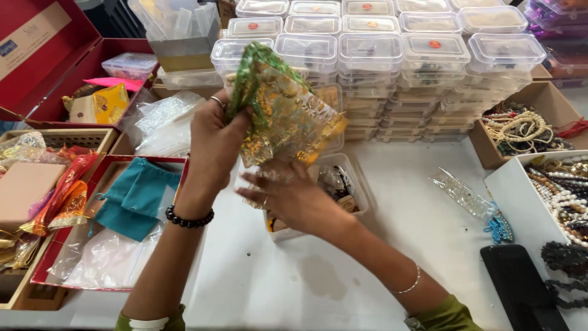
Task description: The person sorts through various jewelry items and packaging materials on a cluttered table. They place small jewelry pieces into clear plastic containers, move boxes of beads and necklaces, and handle decorative fabric pouches and wrapping materials.
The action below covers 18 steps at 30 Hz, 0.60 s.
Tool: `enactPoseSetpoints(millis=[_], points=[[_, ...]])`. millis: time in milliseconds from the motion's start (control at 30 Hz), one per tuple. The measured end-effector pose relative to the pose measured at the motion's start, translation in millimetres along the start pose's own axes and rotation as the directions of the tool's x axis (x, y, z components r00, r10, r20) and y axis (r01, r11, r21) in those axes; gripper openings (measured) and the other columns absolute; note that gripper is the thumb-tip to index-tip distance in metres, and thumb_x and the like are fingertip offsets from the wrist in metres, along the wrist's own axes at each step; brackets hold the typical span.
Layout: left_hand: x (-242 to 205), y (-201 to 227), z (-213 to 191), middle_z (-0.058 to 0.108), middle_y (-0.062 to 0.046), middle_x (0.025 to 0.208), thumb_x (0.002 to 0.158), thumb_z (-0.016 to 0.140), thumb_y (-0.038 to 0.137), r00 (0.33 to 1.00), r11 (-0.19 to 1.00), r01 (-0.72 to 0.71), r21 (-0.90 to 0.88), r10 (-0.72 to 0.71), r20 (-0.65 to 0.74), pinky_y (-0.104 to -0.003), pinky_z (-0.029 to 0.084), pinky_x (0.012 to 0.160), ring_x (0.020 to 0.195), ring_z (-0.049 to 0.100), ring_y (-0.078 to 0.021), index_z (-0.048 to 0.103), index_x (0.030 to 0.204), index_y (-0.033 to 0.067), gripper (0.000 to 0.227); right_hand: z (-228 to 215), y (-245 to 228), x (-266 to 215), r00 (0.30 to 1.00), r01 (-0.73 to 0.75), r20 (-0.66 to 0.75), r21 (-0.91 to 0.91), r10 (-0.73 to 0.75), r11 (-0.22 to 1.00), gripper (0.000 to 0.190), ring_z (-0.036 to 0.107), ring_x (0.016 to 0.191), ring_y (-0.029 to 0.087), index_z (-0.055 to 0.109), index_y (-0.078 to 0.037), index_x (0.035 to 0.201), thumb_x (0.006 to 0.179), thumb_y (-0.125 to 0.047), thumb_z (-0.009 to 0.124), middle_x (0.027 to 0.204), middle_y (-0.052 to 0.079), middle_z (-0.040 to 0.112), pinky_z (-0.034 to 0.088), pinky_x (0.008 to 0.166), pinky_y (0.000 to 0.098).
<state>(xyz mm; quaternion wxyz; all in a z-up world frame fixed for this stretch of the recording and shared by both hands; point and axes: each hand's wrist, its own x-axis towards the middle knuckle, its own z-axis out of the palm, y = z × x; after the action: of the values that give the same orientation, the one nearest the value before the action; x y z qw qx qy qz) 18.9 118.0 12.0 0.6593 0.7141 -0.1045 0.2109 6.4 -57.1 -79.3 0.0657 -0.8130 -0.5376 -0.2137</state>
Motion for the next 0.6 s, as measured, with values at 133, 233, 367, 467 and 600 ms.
enactPoseSetpoints(millis=[133,233,367,467,600], points=[[-3,-1,6,0.069,0.003,0.079,0.099,0.064,0.009,1.0,0.979,0.018,0.202,-0.015,-0.018,-0.022,0.049,0.063,0.071,0.057,-0.0006,0.073,0.111,0.0033,0.016,38,-8,2,1.0,-0.013,-0.013,-0.097,0.011,0.995,0.061,0.042,0.14,0.031,0.053,-0.032,0.149,0.09,-0.025,0.064,0.157,-0.002,0.045,0.029,0.104,0.0564],[-3,-3,13,0.064,0.001,0.065,0.096,0.065,0.013,1.0,0.938,0.023,0.346,-0.023,-0.004,-0.026,0.046,0.055,0.06,0.053,-0.0023,0.074,0.108,0.0049,0.017,-13,-12,15,0.946,-0.172,0.295,0.09,0.139,0.981,0.056,0.044,0.128,0.034,0.049,-0.026,0.148,0.093,-0.023,0.058,0.154,0.004,0.041,0.027,0.105,0.0611],[-3,7,25,0.063,0.003,0.061,0.093,0.065,0.015,0.999,0.929,0.007,0.371,-0.023,0.037,-0.026,0.046,0.053,0.056,0.053,-0.0017,0.074,0.109,0.0073,0.02,32,10,-5,0.997,-0.028,-0.068,-0.114,0.02,0.993,0.07,0.049,0.131,0.026,0.054,-0.027,0.141,0.075,-0.049,0.059,0.147,0.005,0.052,0.029,0.103,0.0646],[1,4,25,0.063,0.003,0.061,0.093,0.066,0.014,0.999,0.926,0.002,0.378,-0.018,0.039,-0.026,0.046,0.053,0.057,0.052,-0.0019,0.074,0.112,0.0083,0.021,2,13,-10,0.976,-0.137,0.15,-0.139,0.157,0.981,0.044,0.054,0.123,0.02,0.066,-0.029,0.137,0.094,-0.016,0.065,0.126,-0.004,0.064,0.032,0.105,0.0604],[7,-37,6,0.067,0.002,0.082,0.099,0.066,0.007,0.989,0.994,0.096,-0.046,-0.09,0.116,-0.024,0.046,0.06,0.07,0.055,-0.0028,0.072,0.114,0.0046,0.016,-92,22,-22,0.999,-0.015,-0.032,0.264,0.025,0.964,0.01,0.058,0.115,0.021,0.077,-0.024,0.092,0.083,-0.024,0.071,0.102,-0.007,0.071,0.038,0.106,0.0472]])
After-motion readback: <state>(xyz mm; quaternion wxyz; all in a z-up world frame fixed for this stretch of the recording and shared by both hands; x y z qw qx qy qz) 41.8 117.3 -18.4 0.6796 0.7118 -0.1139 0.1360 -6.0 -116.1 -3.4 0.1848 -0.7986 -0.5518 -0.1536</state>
